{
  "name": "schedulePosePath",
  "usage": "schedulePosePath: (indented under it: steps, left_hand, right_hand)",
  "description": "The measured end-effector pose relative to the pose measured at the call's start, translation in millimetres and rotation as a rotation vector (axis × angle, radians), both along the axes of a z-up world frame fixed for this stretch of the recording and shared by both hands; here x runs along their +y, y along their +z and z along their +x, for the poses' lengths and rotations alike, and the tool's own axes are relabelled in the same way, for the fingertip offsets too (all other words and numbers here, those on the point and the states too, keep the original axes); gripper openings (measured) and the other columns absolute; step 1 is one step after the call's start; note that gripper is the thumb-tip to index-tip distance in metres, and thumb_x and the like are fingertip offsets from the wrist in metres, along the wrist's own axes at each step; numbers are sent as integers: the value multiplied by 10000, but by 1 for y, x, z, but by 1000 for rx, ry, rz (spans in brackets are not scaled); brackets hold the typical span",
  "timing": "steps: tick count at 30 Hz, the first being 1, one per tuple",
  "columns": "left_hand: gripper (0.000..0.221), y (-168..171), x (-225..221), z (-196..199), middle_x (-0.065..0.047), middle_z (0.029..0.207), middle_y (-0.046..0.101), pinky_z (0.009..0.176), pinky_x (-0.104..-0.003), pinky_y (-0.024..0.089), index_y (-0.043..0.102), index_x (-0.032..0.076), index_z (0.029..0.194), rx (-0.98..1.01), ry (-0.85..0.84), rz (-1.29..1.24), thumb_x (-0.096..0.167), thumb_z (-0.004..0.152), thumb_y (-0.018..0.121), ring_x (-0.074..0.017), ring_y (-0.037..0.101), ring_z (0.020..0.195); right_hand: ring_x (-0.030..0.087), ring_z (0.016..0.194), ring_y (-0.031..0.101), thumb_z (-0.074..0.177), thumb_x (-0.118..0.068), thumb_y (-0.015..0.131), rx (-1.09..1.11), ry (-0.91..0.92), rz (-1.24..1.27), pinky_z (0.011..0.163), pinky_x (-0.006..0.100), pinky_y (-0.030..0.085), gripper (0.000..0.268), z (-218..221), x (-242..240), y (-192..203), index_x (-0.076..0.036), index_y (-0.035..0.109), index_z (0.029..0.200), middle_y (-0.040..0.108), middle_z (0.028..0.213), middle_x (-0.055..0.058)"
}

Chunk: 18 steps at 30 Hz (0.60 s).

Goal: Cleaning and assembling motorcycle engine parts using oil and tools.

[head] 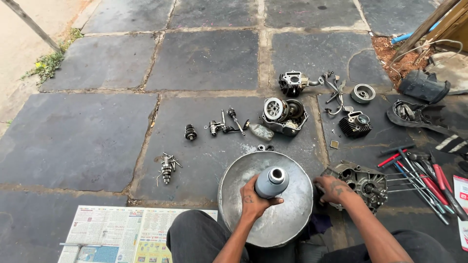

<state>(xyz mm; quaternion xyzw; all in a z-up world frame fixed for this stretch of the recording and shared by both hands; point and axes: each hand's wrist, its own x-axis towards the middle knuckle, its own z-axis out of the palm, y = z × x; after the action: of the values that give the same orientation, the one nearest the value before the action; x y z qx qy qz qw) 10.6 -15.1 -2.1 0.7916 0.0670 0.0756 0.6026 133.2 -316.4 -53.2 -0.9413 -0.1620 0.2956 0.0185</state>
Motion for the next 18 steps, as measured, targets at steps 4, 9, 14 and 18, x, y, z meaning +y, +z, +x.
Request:
schedulePosePath:
  steps: [4, 9, 14, 18]
  left_hand:
    - [1024, -35, -4, -6, -199, 1175, 726, 958, -495, 458, 641, -16, 1199, 21, 72, 295, 296, 348, 1117, -384, 667, 1117]
    - [929, -3, -1, -7, -122, 1166, 762, 982, -391, 561, 684, 54, 1241, 29, 17, 82, 307, 418, 1035, -271, 729, 1106]
    - [922, 28, 7, -16, -97, 1172, 767, 987, -383, 570, 696, 79, 1248, 34, -96, 22, 321, 422, 1027, -260, 736, 1122]
    - [930, 29, 14, -18, -120, 1208, 702, 1009, -404, 540, 703, 75, 1229, -36, -126, 73, 299, 399, 1060, -294, 677, 1164]
  right_hand:
    - [266, 1211, 648, 714, -194, 897, -7, 9, 191, 1036, 397, 536, 714, -27, 41, 34, -204, 597, 1362, 662, 1306, 70]
    - [426, 1220, 584, 513, -216, 987, -192, 271, 886, 1017, 486, 466, 977, -48, 97, 101, -19, 546, 1362, 625, 1327, 216]
    - [359, 1166, 669, 567, -184, 933, -153, 248, 899, 1008, 438, 538, 832, -52, 109, 75, -63, 584, 1313, 705, 1226, 166]
    - [348, 1076, 712, 610, -159, 875, -149, 299, 989, 938, 415, 582, 863, -66, 120, 92, -49, 536, 1397, 725, 1166, 164]
